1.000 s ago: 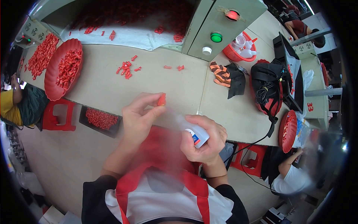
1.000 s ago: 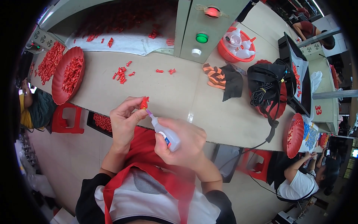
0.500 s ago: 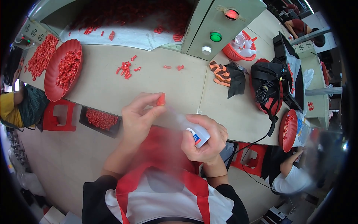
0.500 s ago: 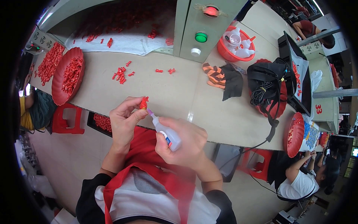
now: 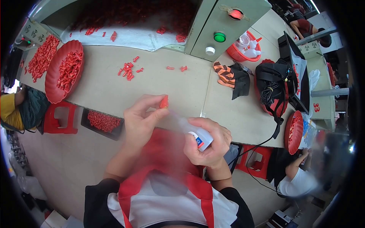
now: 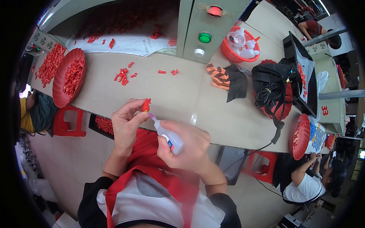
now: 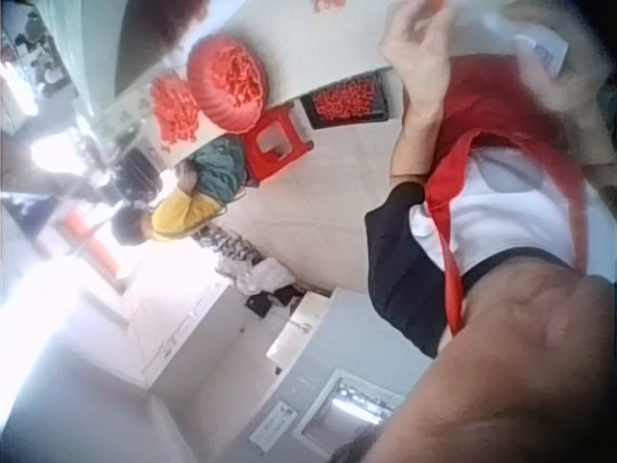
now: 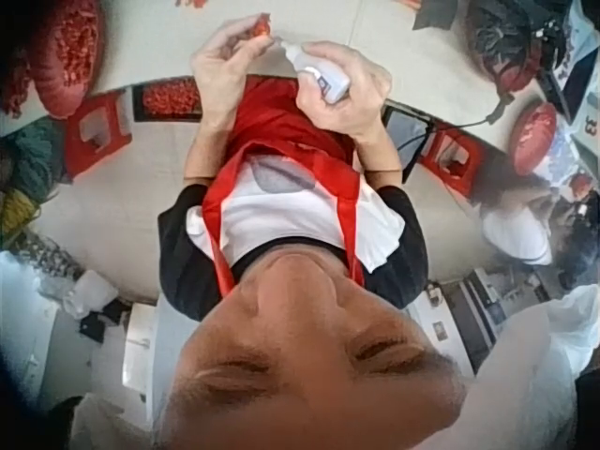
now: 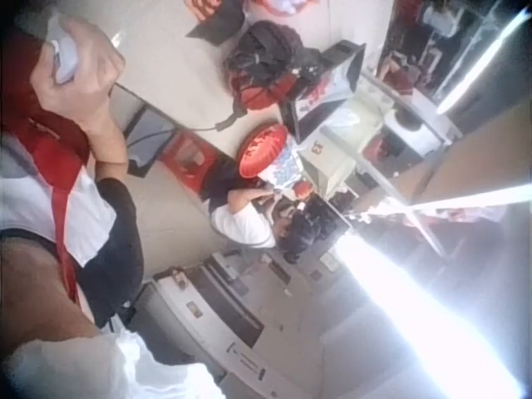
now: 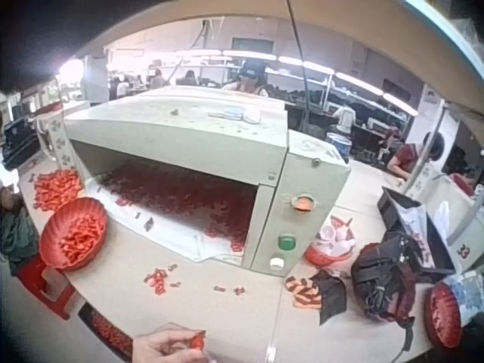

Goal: The person assembles small plastic toy figures by applying glue from a bottle to individual parts and attaching them together by hand.

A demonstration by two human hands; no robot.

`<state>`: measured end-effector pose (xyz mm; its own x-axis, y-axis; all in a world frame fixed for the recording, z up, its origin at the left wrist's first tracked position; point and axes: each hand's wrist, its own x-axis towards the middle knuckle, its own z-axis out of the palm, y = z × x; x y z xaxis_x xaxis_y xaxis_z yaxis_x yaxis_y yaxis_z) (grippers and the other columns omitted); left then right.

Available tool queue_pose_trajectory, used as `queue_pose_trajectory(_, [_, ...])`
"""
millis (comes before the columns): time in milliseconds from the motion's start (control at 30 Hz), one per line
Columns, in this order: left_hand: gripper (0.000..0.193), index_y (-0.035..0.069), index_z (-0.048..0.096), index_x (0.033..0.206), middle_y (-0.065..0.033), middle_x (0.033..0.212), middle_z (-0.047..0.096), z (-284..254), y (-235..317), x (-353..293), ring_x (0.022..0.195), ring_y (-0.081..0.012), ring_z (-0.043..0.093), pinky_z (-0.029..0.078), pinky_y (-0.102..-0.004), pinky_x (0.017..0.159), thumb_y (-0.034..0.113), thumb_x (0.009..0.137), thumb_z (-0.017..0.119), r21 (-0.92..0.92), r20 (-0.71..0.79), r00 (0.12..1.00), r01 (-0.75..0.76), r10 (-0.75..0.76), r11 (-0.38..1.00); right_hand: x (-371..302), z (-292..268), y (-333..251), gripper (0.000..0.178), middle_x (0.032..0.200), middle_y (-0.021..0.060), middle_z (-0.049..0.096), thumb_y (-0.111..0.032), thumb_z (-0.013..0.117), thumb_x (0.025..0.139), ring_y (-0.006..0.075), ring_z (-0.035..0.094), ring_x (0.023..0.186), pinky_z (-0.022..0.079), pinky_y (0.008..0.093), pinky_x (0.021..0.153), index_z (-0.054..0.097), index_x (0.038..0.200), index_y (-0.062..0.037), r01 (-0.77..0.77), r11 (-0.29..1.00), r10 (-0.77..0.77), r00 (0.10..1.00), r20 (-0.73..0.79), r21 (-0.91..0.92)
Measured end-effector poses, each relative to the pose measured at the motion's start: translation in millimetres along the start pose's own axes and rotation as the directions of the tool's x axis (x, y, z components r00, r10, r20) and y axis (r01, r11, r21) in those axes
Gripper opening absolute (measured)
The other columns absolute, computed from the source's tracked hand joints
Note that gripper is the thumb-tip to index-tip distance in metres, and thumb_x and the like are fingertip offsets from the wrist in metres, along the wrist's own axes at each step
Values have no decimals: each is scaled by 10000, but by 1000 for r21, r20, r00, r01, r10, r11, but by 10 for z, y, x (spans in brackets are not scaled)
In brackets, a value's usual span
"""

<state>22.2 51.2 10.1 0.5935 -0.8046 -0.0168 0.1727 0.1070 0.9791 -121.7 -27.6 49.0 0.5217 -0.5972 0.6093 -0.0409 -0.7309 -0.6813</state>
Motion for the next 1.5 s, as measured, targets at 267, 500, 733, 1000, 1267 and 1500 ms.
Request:
queue_pose_trajectory(267, [260, -53, 606, 1018, -72, 933, 595, -219, -34, 27, 822, -117, 574, 483, -247, 733, -50, 760, 637, 28, -60, 997, -46, 48, 999, 42, 109, -6, 230, 685, 69, 615, -42, 610, 662, 119, 575, 523, 469, 219, 527, 600, 877, 38, -176, 983, 172, 983, 70, 56])
queue_pose_trajectory(500, [258, -60, 608, 1011, -61, 903, 621, -620, -62, 12, 808, -102, 566, 468, -229, 717, -63, 754, 628, -30, -213, 977, -27, 20, 999, 333, 944, 732, 189, 820, 62, 567, -46, 623, 736, 132, 574, 725, 489, 286, 652, 514, 888, -15, -796, 426, 558, 605, 568, 430])
queue_pose_trajectory(733, [261, -59, 603, 1018, -61, 926, 605, -751, -54, -29, 833, -103, 560, 461, -226, 725, -71, 757, 617, -48, -227, 973, -41, 29, 998, 769, 1598, 920, 175, 865, 155, 603, -126, 615, 736, 316, 598, 791, 459, 393, 693, 628, 878, -25, -245, 923, 357, 833, 422, -297])
queue_pose_trajectory(1000, [292, -57, 595, 1023, -73, 926, 566, -602, -83, -14, 823, -111, 532, 464, -226, 675, -106, 737, 620, -10, -185, 980, -79, 76, 997, 462, 950, 524, 152, 870, 130, 616, -127, 668, 746, 239, 608, 674, 475, 300, 640, 650, 863, -33, -549, 836, 491, 744, 454, -3])
queue_pose_trajectory(1267, [305, -39, 596, 1031, -86, 963, 527, -177, -55, 19, 822, -122, 584, 537, -201, 683, -115, 737, 627, 144, 5, 982, -187, 188, 972, 164, 324, 266, 109, 778, 25, 615, 6, 623, 784, 79, 548, 713, 439, 218, 648, 636, 892, 11, -613, 673, 444, 782, 437, 413])
queue_pose_trajectory(1500, [310, -29, 601, 1024, -102, 958, 530, -22, -60, -29, 812, -146, 601, 558, -235, 678, -100, 726, 647, 304, 48, 955, -292, 291, 907, 104, 131, 216, 103, 766, 41, 612, 6, 644, 769, 97, 555, 683, 439, 215, 620, 625, 870, 14, -673, 662, 536, 732, 421, 329])
